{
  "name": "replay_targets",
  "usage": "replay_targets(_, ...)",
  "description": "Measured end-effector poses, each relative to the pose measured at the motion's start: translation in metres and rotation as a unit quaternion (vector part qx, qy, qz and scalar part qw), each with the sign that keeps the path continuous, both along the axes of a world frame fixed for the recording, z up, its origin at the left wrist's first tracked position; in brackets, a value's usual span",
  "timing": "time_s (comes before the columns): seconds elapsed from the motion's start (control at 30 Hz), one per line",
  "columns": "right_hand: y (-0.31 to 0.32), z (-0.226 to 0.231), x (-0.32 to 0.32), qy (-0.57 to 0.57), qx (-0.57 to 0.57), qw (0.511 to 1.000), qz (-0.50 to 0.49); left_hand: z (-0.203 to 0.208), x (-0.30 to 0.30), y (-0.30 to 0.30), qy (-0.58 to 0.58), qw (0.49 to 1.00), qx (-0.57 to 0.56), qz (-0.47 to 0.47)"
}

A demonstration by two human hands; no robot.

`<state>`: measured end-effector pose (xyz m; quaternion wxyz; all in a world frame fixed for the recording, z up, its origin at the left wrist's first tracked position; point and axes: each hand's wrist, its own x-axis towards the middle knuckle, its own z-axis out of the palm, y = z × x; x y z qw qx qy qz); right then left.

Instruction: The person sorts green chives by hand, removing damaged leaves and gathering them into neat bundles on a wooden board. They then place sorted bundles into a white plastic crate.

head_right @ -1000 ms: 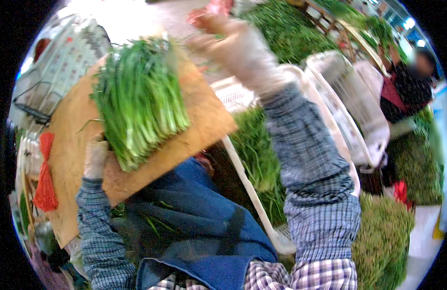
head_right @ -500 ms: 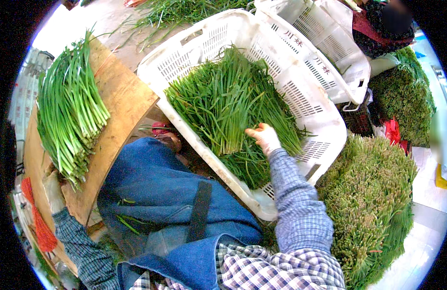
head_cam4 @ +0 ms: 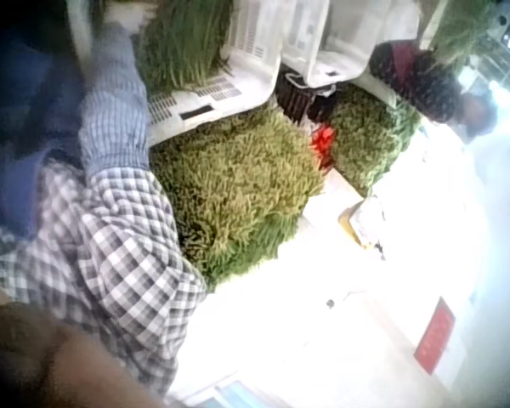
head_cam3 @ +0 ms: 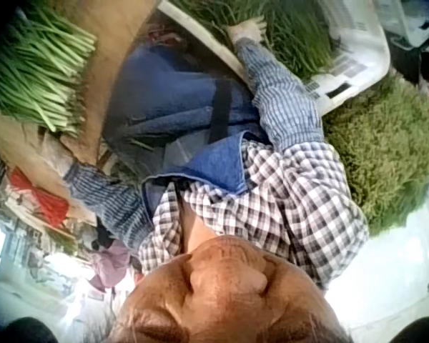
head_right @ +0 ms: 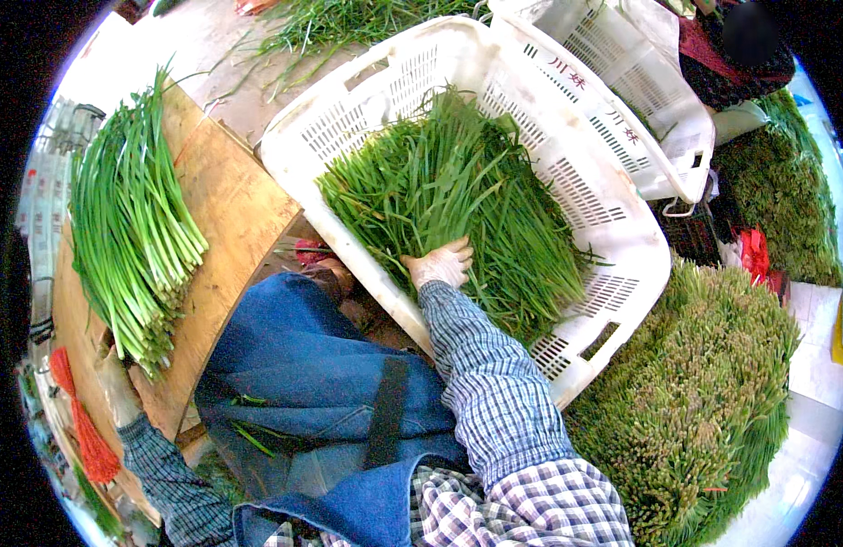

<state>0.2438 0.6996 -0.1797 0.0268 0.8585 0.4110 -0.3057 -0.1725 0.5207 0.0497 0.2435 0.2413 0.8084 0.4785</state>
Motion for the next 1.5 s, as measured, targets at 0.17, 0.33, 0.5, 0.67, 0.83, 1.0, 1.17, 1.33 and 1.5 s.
replay_targets(0.17,0.004,-0.029,0.017,0.011,0.039,0.999,-0.033,0.008,0.005,-0.001,0.017,1.000,-0.008,-0.024)
replay_targets(0.33,0.015,-0.043,0.091,0.430,0.143,0.887,-0.086,-0.001,-0.007,-0.004,-0.036,0.999,0.017,-0.032)
replay_targets(0.5,0.038,-0.002,0.144,0.607,-0.106,0.744,-0.260,0.018,-0.006,-0.017,-0.008,0.999,-0.021,-0.039)
replay_targets(0.67,0.030,-0.028,0.181,0.835,-0.049,0.507,-0.209,0.004,-0.006,-0.017,0.004,0.999,-0.028,-0.042)
replay_targets(0.83,0.002,0.008,0.154,0.884,0.003,0.426,-0.192,0.016,0.010,-0.021,0.029,0.995,-0.096,0.003)
replay_targets(1.0,-0.008,0.115,0.117,0.887,0.027,0.450,-0.102,0.043,0.057,-0.029,0.273,0.952,-0.013,0.134)
replay_targets(1.17,-0.015,0.219,0.030,0.876,0.054,0.474,0.065,0.073,0.134,-0.052,0.238,0.960,0.141,0.033)
replay_targets(1.33,-0.048,0.301,-0.080,0.846,-0.006,0.474,0.245,0.117,0.147,-0.088,0.065,0.968,0.171,-0.172)
replay_targets(1.5,-0.182,0.314,-0.208,0.856,-0.209,0.380,0.281,0.096,0.109,-0.187,-0.045,0.965,0.248,-0.075)
